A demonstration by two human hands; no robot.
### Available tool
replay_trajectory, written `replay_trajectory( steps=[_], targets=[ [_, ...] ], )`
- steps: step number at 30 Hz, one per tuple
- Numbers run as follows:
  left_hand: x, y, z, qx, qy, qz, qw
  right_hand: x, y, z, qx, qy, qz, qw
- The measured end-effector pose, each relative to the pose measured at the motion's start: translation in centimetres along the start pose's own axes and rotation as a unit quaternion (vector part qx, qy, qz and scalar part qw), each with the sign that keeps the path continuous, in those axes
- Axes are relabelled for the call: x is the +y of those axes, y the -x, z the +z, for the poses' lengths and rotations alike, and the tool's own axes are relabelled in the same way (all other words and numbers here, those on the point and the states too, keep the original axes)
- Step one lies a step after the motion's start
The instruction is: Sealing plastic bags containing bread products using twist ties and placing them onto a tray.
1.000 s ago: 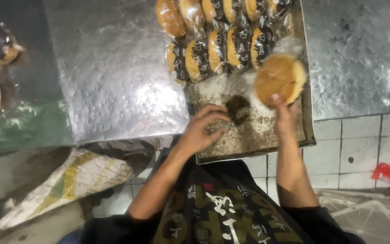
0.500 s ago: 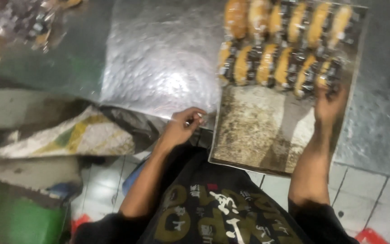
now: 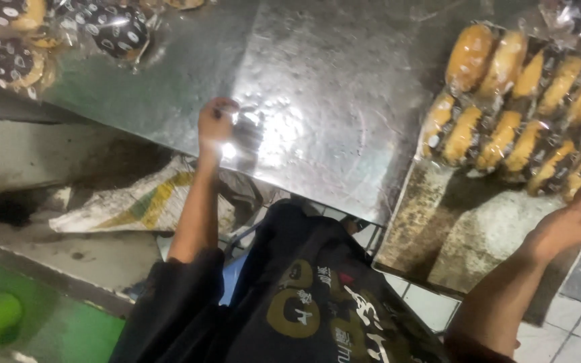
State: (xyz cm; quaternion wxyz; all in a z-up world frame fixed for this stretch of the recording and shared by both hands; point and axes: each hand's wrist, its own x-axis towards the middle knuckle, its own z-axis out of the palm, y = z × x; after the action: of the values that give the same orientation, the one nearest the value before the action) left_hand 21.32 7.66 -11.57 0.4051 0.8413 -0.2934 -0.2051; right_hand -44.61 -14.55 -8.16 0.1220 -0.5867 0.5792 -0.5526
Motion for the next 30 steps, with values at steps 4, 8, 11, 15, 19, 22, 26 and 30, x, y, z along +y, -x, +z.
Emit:
replay_trajectory(
  steps=[4,8,11,15,19,22,26,30],
  targets=[
    [-0.7,-6.3,-2.8,0.034,0.155,-0.115,0.981,-3.1,2.7,2.3,0.002,-0.035,-0.039,0.999],
    [-2.5,-14.2,-3.1,0.046,0.320,-0.224,0.919,-12.8,4.2,5.0,-0.033,-0.045,-0.081,0.995],
    [-1.4,-18.4,-4.0,0.024,0.442,-0.276,0.853,-16.9,4.3,6.3,-0.040,-0.033,-0.070,0.996],
    [-6.6,-26.1,-0.4,0.009,0.437,-0.297,0.849,-17.3,5.0,6.5,-0.036,-0.045,-0.047,0.997],
    [-7.4,-29.5,0.6,0.054,0.458,-0.334,0.822,-19.2,6.4,6.3,-0.039,-0.043,-0.015,0.998],
    [-7.4,-30.6,0.4,0.077,0.427,-0.367,0.823,-20.7,7.2,6.7,-0.044,-0.022,0.016,0.999],
    [-0.5,-25.3,-1.9,0.074,0.412,-0.328,0.846,-21.2,7.7,7.4,-0.045,-0.024,0.066,0.997],
    [-0.1,-20.0,0.2,0.131,0.547,-0.179,0.807,-20.9,7.9,9.1,-0.057,-0.059,0.100,0.992]
  ],
)
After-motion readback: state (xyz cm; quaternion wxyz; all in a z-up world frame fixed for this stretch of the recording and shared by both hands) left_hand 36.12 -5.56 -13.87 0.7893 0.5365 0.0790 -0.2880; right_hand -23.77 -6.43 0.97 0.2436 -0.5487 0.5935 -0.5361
